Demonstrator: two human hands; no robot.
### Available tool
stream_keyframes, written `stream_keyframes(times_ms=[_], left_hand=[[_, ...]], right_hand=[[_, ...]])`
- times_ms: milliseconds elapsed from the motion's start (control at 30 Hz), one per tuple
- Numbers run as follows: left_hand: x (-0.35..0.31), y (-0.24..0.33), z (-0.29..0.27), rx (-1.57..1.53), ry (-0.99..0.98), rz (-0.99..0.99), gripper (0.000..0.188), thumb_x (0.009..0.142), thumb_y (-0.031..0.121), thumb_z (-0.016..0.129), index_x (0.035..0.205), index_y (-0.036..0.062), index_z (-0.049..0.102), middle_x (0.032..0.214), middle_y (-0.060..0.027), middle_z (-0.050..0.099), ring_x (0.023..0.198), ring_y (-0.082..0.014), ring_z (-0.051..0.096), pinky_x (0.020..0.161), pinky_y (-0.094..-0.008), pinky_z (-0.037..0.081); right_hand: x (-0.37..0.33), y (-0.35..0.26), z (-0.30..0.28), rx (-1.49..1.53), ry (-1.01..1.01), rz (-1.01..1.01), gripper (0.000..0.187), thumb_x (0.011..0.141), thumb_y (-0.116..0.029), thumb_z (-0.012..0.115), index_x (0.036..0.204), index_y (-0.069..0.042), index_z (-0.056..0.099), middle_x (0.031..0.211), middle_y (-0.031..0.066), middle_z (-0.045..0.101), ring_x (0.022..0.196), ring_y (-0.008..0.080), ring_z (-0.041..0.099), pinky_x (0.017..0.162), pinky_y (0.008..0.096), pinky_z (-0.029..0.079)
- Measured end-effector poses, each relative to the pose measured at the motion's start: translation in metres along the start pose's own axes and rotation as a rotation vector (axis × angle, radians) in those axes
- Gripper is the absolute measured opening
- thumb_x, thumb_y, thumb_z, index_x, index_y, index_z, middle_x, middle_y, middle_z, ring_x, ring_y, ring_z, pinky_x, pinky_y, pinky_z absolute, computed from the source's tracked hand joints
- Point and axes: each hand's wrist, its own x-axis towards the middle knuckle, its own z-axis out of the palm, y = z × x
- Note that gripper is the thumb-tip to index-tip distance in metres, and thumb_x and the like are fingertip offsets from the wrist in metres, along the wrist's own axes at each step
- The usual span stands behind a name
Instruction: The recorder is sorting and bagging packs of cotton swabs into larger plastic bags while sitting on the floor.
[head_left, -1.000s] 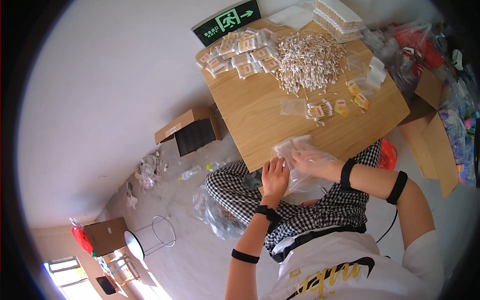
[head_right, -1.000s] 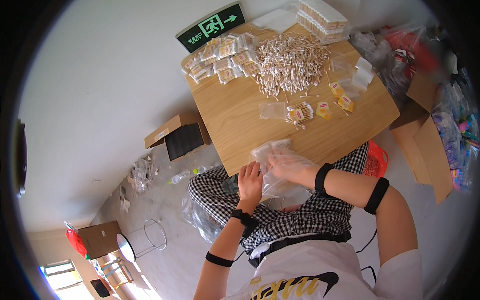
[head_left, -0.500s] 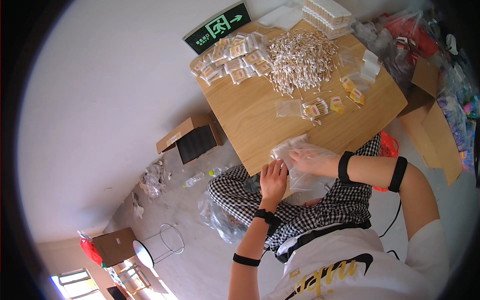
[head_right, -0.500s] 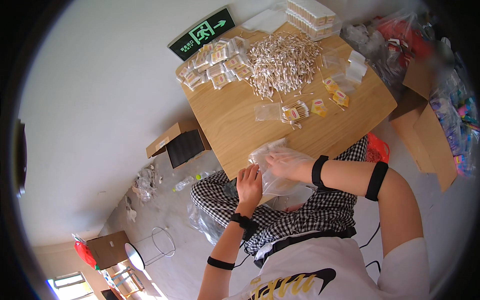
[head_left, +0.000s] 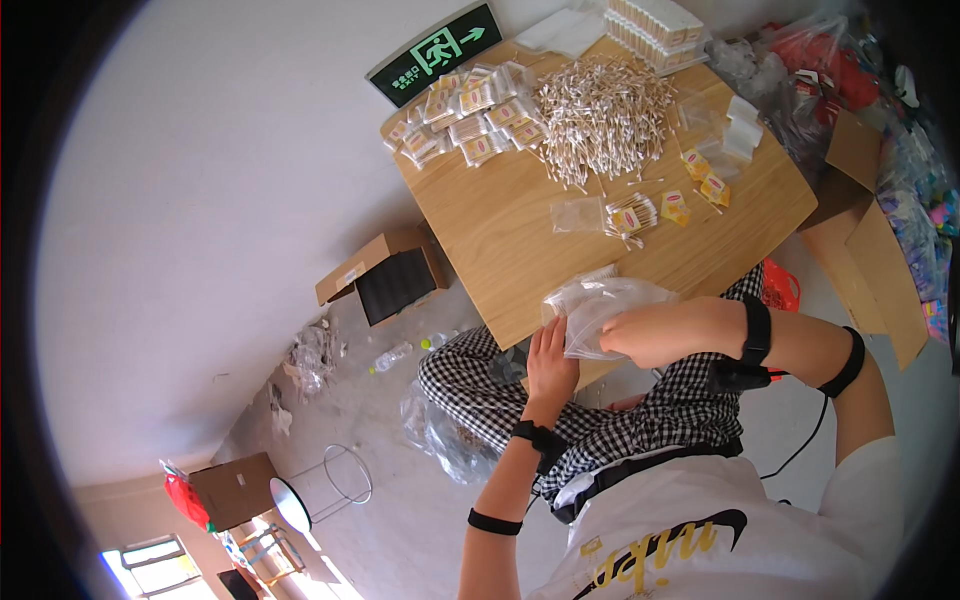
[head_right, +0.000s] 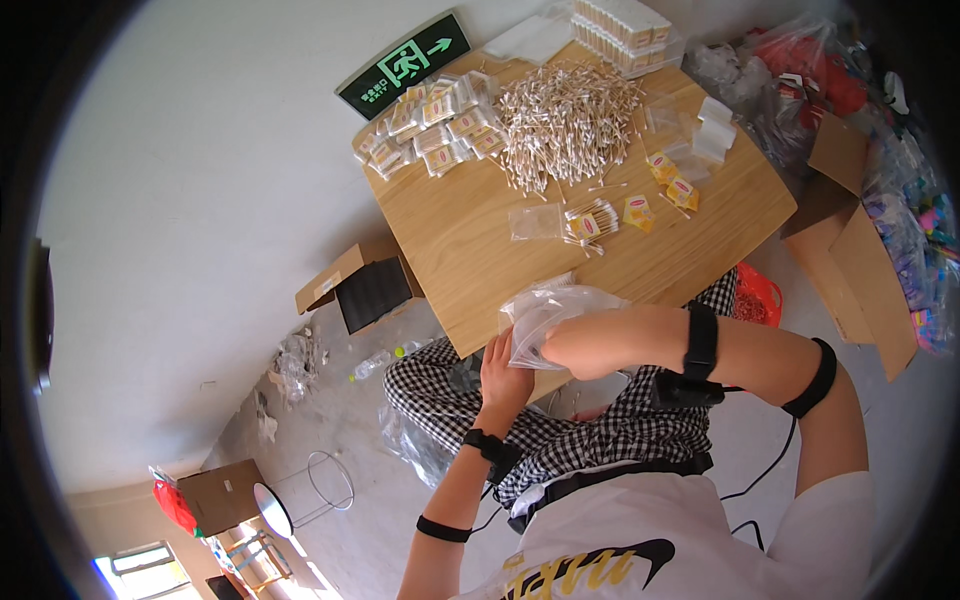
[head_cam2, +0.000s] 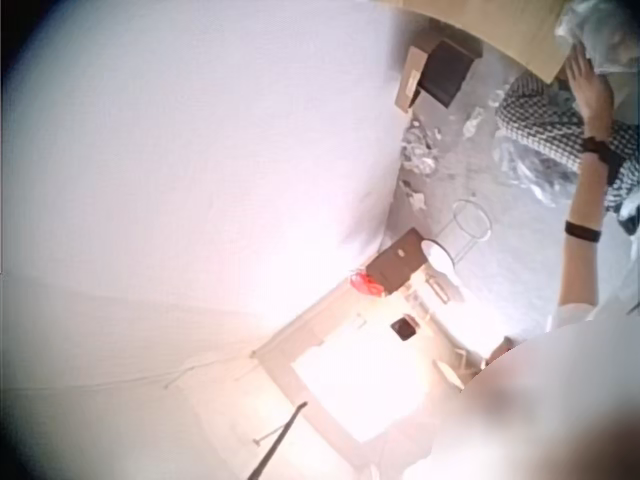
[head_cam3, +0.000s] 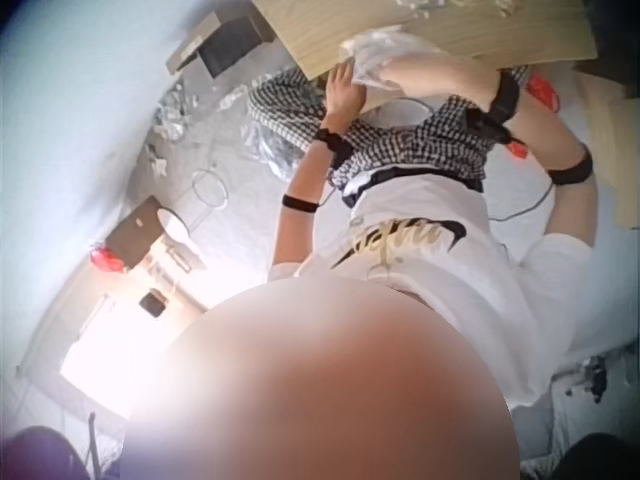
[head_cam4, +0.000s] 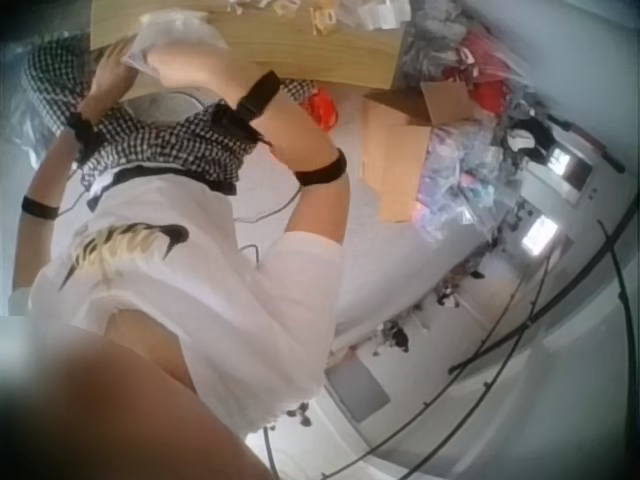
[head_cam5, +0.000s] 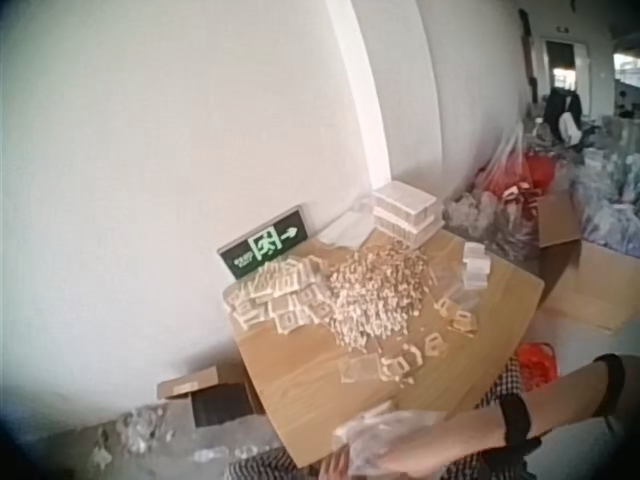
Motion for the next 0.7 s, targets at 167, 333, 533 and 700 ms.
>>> stream_keyframes(times_ms=[167, 333, 533, 700], left_hand=[[-0.001, 0.003, -0.022, -0.009, -0.104, -0.065, 0.039, 0.075, 0.005, 0.058, 0.114, -0.0032, 0.059, 0.128, -0.0169, 0.052, 0.121, -0.033, 0.047, 0.105, -0.0431, 0.037], [0.004, 0.016, -0.056, 0.079, -0.12, -0.169, 0.033, 0.074, 0.001, 0.058, 0.107, -0.0005, 0.06, 0.117, -0.0151, 0.059, 0.108, -0.032, 0.056, 0.094, -0.0391, 0.044], [-0.003, 0.06, -0.113, -0.294, -0.18, -0.554, 0.027, 0.078, -0.002, 0.054, 0.102, 0.0033, 0.062, 0.096, -0.0141, 0.064, 0.087, -0.0315, 0.063, 0.073, -0.0378, 0.05], [0.011, 0.11, -0.117, -0.641, -0.375, -0.243, 0.03, 0.082, -0.002, 0.053, 0.11, 0.0028, 0.061, 0.11, -0.0196, 0.063, 0.103, -0.0228, 0.062, 0.088, -0.0306, 0.047]], right_hand=[[-0.045, 0.024, 0.005, 0.269, 1.051, -0.002, 0.052, 0.075, -0.019, 0.074, 0.119, -0.001, 0.053, 0.12, 0.018, 0.055, 0.112, 0.0346, 0.053, 0.093, 0.0414, 0.044], [-0.03, 0.035, 0.078, 0.468, 0.858, 0.216, 0.083, 0.069, -0.024, 0.081, 0.134, -0.001, 0.036, 0.133, 0.0219, 0.042, 0.124, 0.0358, 0.044, 0.1, 0.0404, 0.04], [-0.007, 0.024, 0.123, 0.656, 0.838, 0.254, 0.069, 0.076, -0.013, 0.071, 0.134, -0.003, 0.035, 0.131, 0.0188, 0.042, 0.109, 0.0362, 0.056, 0.086, 0.0394, 0.05], [0.004, 0.022, 0.113, 0.663, 1.032, 0.199, 0.064, 0.079, -0.013, 0.068, 0.134, -0.011, 0.035, 0.13, 0.0186, 0.042, 0.104, 0.0354, 0.058, 0.084, 0.0397, 0.051]])
